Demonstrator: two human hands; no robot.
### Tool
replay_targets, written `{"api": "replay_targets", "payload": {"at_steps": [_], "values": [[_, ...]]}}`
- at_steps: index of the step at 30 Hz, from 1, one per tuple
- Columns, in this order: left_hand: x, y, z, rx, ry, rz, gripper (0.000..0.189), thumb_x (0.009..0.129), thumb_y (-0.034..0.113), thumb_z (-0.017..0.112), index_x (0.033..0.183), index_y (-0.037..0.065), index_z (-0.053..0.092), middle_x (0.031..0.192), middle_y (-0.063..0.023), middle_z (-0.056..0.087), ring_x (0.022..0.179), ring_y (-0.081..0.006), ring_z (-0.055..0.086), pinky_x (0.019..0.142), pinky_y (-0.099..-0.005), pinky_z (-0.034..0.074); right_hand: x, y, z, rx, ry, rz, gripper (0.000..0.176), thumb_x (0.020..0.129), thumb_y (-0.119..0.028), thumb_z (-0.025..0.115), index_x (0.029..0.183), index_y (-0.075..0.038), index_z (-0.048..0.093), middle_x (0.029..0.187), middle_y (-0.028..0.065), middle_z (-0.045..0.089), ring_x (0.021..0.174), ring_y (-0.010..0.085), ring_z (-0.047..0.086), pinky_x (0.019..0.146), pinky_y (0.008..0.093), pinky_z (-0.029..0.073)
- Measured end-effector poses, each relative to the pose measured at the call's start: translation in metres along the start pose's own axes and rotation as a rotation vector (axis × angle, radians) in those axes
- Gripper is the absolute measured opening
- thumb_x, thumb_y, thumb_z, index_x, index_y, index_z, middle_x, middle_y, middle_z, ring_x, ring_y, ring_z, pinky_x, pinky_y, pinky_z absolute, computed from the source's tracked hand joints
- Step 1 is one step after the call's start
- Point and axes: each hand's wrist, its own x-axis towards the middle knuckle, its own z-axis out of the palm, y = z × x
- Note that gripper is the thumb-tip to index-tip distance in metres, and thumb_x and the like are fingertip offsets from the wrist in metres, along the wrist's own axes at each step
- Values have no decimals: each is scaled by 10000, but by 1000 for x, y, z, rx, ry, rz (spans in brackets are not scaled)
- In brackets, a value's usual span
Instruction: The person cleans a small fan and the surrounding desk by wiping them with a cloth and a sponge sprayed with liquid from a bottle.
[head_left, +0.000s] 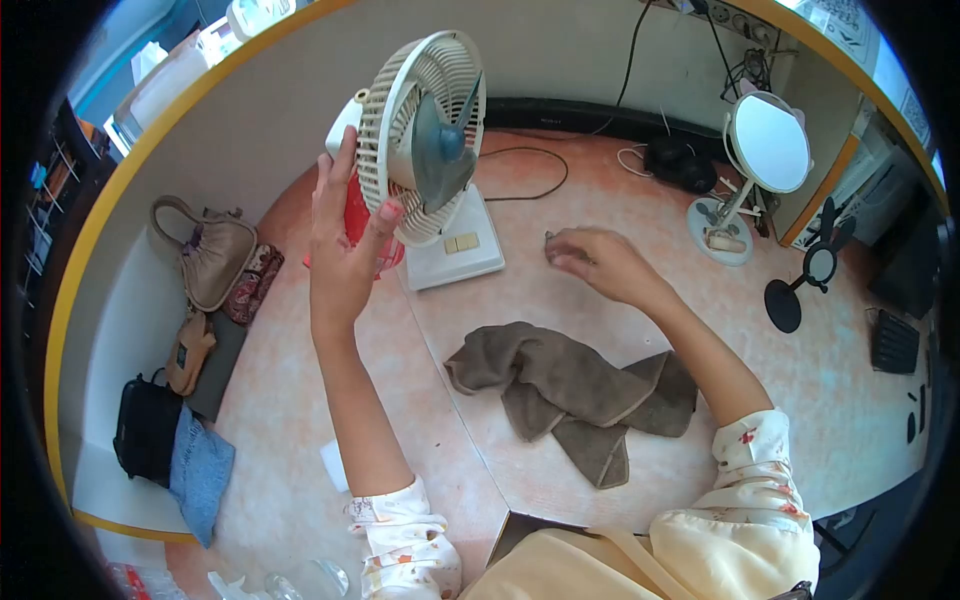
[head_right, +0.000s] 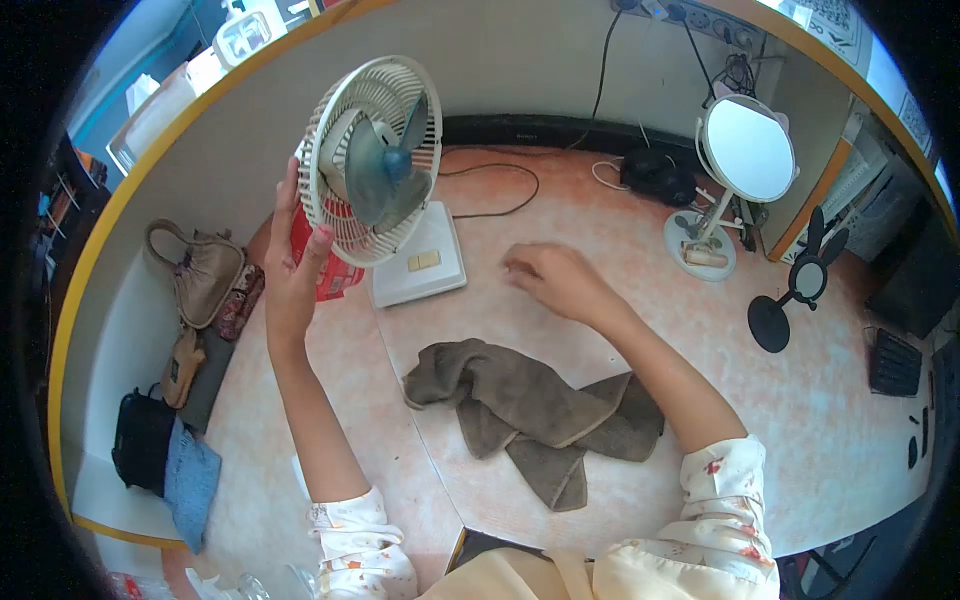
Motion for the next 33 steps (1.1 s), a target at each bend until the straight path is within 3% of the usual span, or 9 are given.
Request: {"api": "replay_targets", "payload": {"at_steps": [2,9,15,18,21,24,27,31,33], "values": [[-3,-8,-4,85,33,61,764,834,446,668,1453,110,372,1492,-120,372,1423,-395,193,1153,-490,142,7,33,12,-562,280,-40,478,802,-150,680,1262,-97,564,1195,151,595,1135,323,536,958,411,437],[3,28,17,198,85,174,773,829,357,698,1449,51,351,1503,-141,341,1428,-364,204,1147,-464,194,0,46,21,-319,341,-115,283,772,-71,653,1047,-59,586,1032,133,607,1001,331,559,847,435,460],[4,26,23,168,105,173,689,859,223,668,1452,68,352,1485,-173,356,1382,-327,326,1110,-428,294,-3,37,-4,-171,361,-49,321,784,-152,677,1073,-53,578,1012,157,602,1008,336,557,859,426,456],[3,27,20,172,92,156,670,862,199,661,1448,78,360,1471,-171,378,1363,-319,361,1098,-421,317,-21,40,6,-471,518,-235,393,778,-221,706,1114,-53,593,1026,179,606,1017,335,562,879,421,452],[5,30,22,161,99,145,649,866,178,652,1443,84,371,1462,-167,394,1353,-315,377,1093,-415,325,-41,5,-2,-226,387,-291,369,787,-246,705,1085,-40,634,1024,202,619,1011,350,580,896,407,456],[2,32,23,180,108,137,613,879,158,630,1436,87,384,1454,-167,404,1346,-315,385,1089,-409,327,-72,-36,-9,-224,-127,-145,269,805,-247,681,981,-44,666,980,176,641,949,327,609,838,404,476],[3,29,19,187,109,132,587,891,145,606,1433,88,389,1455,-158,408,1345,-315,387,1085,-406,329,-88,-39,-13,-299,-293,-97,224,816,-250,660,922,-53,673,938,134,656,917,287,623,796,396,485],[4,19,8,152,104,96,606,894,127,602,1449,74,365,1435,-135,444,1327,-275,411,1101,-388,298,-105,-47,-36,-30,-184,-68,237,814,-254,663,947,-58,664,889,99,655,888,271,623,787,390,486],[4,16,3,280,98,131,620,896,160,608,1455,81,353,1464,-123,410,1371,-289,346,1116,-406,271,-114,-35,-21,-185,-105,-183,274,805,-255,677,988,-53,648,904,100,648,896,284,616,797,390,486]]}}
